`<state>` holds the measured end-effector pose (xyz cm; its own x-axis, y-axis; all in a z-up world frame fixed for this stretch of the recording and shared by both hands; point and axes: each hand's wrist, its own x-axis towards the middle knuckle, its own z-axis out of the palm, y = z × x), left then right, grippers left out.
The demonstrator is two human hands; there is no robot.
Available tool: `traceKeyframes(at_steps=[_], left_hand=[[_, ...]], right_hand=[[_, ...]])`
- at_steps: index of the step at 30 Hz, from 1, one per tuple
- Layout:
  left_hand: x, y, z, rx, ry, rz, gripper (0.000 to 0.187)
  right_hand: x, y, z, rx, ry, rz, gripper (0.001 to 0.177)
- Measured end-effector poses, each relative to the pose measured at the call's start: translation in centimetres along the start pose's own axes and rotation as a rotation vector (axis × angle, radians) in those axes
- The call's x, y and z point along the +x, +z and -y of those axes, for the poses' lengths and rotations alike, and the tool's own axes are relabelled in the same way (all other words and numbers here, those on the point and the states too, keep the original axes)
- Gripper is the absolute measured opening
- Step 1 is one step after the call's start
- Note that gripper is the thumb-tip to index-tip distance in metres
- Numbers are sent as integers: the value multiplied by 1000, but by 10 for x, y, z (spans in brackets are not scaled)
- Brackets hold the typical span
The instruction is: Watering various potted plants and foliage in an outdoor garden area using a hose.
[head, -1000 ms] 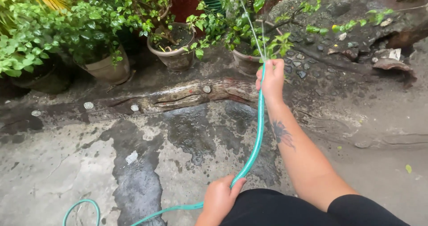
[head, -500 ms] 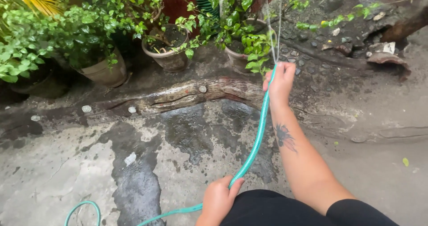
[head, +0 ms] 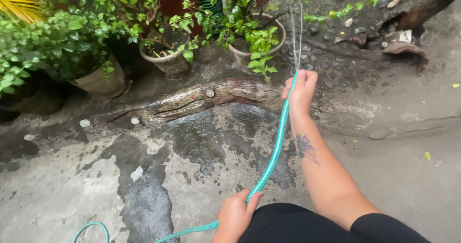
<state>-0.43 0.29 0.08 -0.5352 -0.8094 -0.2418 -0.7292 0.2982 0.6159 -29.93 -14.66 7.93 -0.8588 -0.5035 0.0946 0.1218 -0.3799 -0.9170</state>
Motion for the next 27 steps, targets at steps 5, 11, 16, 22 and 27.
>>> traceKeyframes(at_steps=[5, 11, 16, 22, 27], left_hand=[[-2, 7, 2, 31, -4, -1, 50], [0, 6, -9, 2, 21, 5, 46], [9, 8, -12, -14, 21, 57, 46], [10, 7, -17, 10, 22, 68, 44], [19, 11, -12, 0, 64, 57, 46]], right_hand=[[12, -31, -55, -28, 139, -72, 14], [-2, -24, 15, -20, -57, -33, 17], [9, -33, 6, -2, -77, -69, 18], [4, -42, 14, -59, 9, -88, 17], [12, -49, 8, -88, 5, -124, 17]])
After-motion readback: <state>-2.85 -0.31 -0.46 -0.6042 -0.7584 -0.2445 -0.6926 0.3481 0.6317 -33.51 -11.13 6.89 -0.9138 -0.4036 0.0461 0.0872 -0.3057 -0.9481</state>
